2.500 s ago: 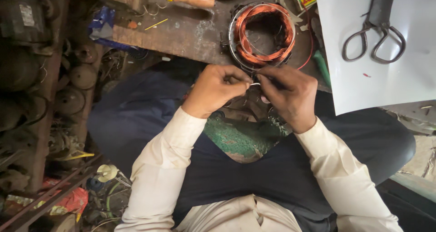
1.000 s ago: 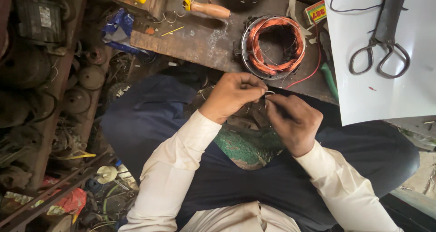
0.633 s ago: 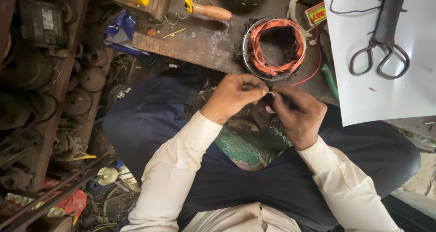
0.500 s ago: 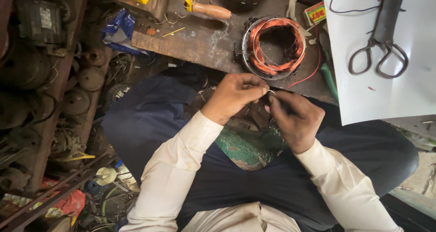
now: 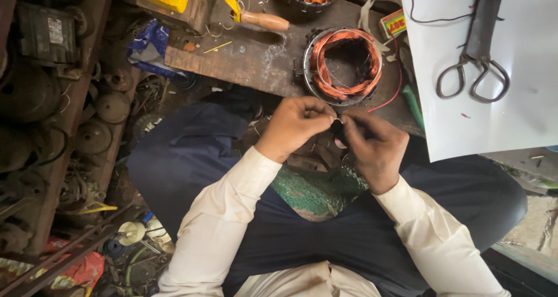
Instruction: The person is repairing a motor stator by stripping insulation from red and black wires using shears and pliers. They then twist the exposed wire ends together to create connections.
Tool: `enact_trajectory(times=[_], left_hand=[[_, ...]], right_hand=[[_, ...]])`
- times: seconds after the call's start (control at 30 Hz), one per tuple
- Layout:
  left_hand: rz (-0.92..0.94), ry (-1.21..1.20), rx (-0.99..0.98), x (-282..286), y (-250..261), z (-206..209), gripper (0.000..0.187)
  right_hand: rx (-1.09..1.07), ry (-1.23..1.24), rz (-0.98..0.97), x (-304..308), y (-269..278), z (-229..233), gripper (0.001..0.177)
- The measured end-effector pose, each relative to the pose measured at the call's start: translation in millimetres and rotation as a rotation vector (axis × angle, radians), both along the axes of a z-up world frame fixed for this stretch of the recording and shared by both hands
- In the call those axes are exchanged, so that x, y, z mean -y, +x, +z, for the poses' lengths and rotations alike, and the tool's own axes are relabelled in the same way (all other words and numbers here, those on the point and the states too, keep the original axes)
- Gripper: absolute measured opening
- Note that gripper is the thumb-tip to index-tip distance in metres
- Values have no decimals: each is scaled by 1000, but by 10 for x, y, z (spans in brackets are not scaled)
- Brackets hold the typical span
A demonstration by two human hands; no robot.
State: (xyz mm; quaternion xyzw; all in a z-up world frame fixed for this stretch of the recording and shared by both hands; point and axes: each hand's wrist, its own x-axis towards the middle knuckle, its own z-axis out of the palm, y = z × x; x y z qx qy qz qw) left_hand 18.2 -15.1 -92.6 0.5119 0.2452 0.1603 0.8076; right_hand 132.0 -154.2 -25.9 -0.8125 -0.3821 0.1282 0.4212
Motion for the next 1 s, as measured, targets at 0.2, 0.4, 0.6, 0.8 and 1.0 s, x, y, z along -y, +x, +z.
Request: enact_trajectory(times=[0.2, 0.4, 0.6, 0.8, 1.0], left_hand=[[-19, -153, 40, -18, -4, 50, 12], [-44, -81, -32, -29, -12, 158, 13], [-73, -100, -139, -43, -37, 192, 15], [-74, -4, -30, -39, -33, 224, 13], [-92, -55, -124, -73, -32, 282, 14]], right_hand=[[-2, -15, 119, 69, -60, 111, 16], [356, 58, 143, 17, -64, 258, 31], [163, 0, 160, -42, -37, 153, 10], [-577, -74, 47, 92, 95, 77, 17], [434, -4, 234, 58, 105, 354, 25]])
